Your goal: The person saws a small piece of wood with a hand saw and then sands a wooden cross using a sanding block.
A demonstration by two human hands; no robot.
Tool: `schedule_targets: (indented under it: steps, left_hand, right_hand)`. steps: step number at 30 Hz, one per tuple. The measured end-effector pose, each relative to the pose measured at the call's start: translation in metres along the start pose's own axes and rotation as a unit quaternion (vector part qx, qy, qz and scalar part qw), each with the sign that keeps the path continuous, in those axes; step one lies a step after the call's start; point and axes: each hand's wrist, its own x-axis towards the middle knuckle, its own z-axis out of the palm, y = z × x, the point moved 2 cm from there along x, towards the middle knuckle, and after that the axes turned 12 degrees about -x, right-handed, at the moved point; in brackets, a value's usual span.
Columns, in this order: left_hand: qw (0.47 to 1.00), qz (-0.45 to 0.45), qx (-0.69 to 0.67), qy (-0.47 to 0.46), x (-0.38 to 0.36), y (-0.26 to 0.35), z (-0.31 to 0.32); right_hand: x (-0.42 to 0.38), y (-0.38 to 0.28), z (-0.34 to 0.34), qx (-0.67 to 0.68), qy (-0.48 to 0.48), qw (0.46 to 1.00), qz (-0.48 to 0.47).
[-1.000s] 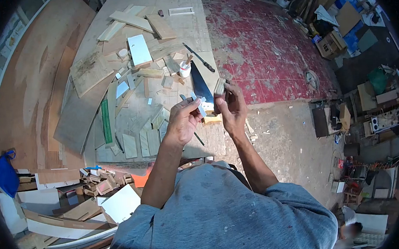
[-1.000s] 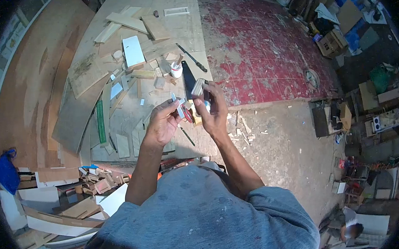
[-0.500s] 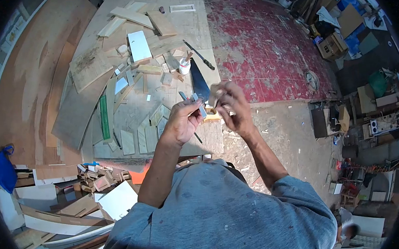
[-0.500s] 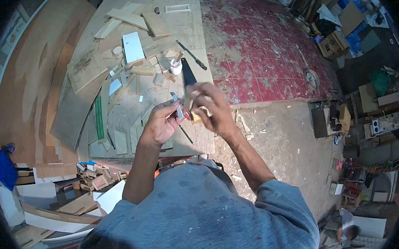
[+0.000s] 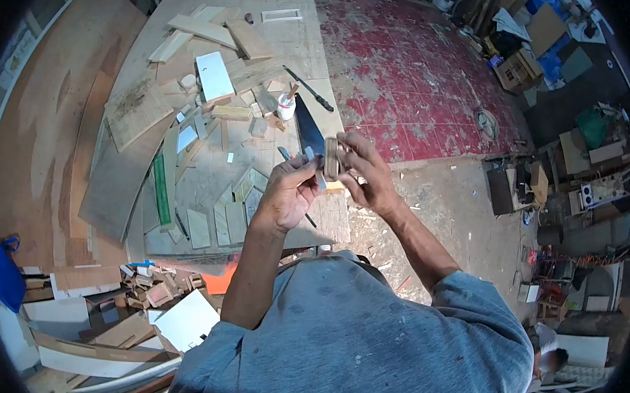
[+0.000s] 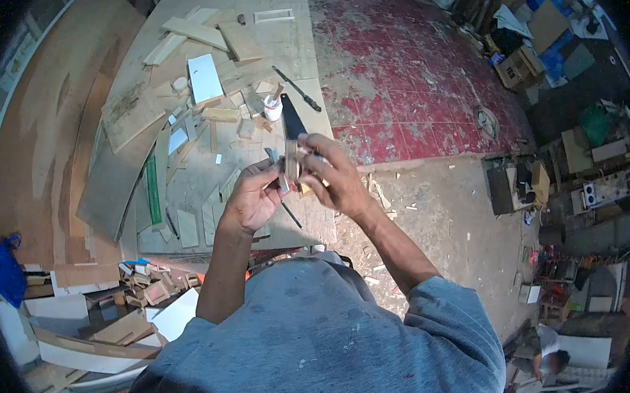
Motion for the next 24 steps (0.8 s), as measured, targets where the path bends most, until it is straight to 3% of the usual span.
schedule_targets:
  steps: [1,2,3,4,6,7,9,11,13,19,21,24]
  left_hand:
    - [1.0,0.008,0.006,-0.009,-0.001,-0.001,0.004]
    - [0.999,0.024,0.033,0.011,-0.004,-0.001,0.009]
    - [0.999,0.029,0.034,0.006,-0.001,0.001,0.017]
    - [0.994,0.085,0.064,0.002,-0.002,0.001,0.023]
    - [0.981,0.15,0.122,0.017,-0.006,0.0,0.038]
    - [0.981,0.15,0.122,0.014,-0.004,0.001,0.035]
    - [0.97,0.145,0.194,-0.004,-0.003,0.001,0.028]
    - [0.978,0.129,0.165,-0.001,-0.001,0.001,0.026]
    - [0.984,0.116,0.134,0.004,-0.003,0.001,0.03]
    - [0.997,0.051,0.056,0.006,-0.005,0.001,0.034]
    - [1.0,0.019,-0.002,-0.012,-0.006,0.002,0.032]
    - [0.999,0.001,0.008,-0.034,-0.012,0.013,0.033]
  right_hand:
    - [-0.001,-0.001,-0.001,-0.016,0.0,1.0,-0.017]
    - [-0.007,0.013,0.001,0.013,0.004,0.998,0.057]
    - [-0.003,0.014,0.003,0.012,0.006,0.999,0.051]
    - [-0.007,0.015,0.004,0.135,0.037,0.979,0.146]
    - [-0.016,0.002,0.001,0.353,0.054,0.876,0.324]
    - [-0.016,0.003,0.004,0.352,0.055,0.877,0.322]
    - [-0.02,-0.001,0.009,0.282,0.083,0.925,0.241]
    - [-0.018,0.0,0.009,0.232,0.116,0.942,0.213]
    - [-0.012,-0.005,-0.002,0.036,0.102,0.989,0.101]
    - [0.007,-0.016,-0.011,0.021,0.077,0.997,0.024]
    - [0.014,-0.02,-0.012,-0.046,0.064,0.996,-0.032]
    - [0.024,-0.025,-0.016,-0.057,0.053,0.995,-0.061]
